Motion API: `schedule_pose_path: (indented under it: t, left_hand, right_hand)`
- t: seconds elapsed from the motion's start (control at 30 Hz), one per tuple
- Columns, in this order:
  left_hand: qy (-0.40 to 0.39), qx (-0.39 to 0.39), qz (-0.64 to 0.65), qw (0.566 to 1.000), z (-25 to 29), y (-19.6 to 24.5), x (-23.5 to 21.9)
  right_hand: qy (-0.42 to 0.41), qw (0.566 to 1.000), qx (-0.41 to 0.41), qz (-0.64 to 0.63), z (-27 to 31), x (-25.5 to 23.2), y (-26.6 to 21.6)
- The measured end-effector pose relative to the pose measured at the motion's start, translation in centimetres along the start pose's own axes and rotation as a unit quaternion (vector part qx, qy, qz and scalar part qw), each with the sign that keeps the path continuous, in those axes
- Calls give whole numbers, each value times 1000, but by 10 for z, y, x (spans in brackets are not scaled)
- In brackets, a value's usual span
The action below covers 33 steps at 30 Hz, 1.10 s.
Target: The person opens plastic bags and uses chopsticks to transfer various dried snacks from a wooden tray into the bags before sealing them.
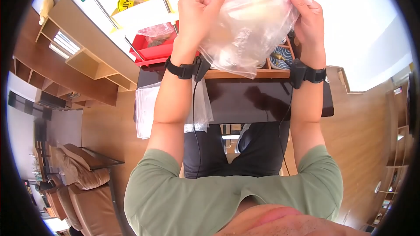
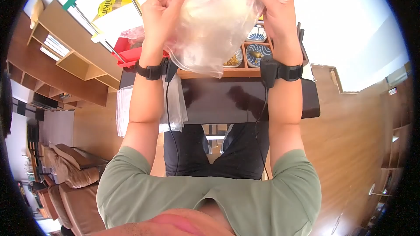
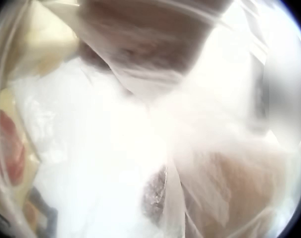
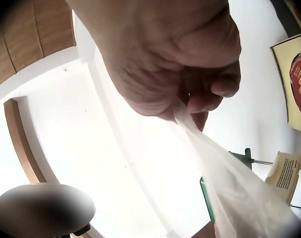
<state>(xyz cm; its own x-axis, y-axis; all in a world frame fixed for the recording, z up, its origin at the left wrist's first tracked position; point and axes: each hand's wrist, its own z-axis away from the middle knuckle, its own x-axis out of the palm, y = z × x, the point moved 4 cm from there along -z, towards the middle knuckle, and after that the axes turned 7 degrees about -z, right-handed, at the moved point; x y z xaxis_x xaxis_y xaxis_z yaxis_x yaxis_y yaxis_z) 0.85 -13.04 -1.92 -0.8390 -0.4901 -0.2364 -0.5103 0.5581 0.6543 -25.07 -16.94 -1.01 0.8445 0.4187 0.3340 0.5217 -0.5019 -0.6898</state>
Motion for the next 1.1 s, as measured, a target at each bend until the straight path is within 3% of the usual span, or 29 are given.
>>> schedule_pose_path:
  t: [0.07,0.13,0.17,0.23,0.33,0.4,0.5,0.67,0.73,0.77,0.93,1.0,1.1]
  left_hand:
    - [-25,-35,63,997,-1,0,2]
    - [-127,-49,127,982,-1,-2,10]
    - [-126,-41,131,982,-2,-6,10]
    - [-220,-12,138,966,3,-11,17]
    - [-235,-40,105,966,2,-12,18]
    - [-221,-24,80,972,2,-9,17]
    - [-231,-34,23,972,1,1,13]
    - [-249,-54,3,967,-4,-3,33]
    - [-240,52,-99,964,-5,-2,48]
    - [-228,155,-142,951,-3,10,53]
    - [-247,155,-114,950,1,21,64]
    - [-290,111,-134,941,0,15,69]
    - [-289,58,-93,951,-2,-7,79]
  right_hand:
    - [-10,998,6,-57,-2,-7,1]
    - [106,992,-12,-63,3,-3,-7]
    - [126,988,-9,-93,5,-6,-8]
    - [151,983,-8,-108,15,-16,-13]
    - [179,977,1,-116,37,-42,-13]
    - [268,948,20,-168,67,-45,-17]
    - [320,935,31,-149,108,-38,-26]
    - [293,945,43,-135,154,-63,-12]
    - [324,943,40,-63,165,-67,-12]
    - [350,933,37,-72,169,-64,-12]
    - [287,955,36,-67,185,-76,0]
    - [277,956,58,-78,191,-75,4]
    - [285,952,63,-91,194,-78,11]
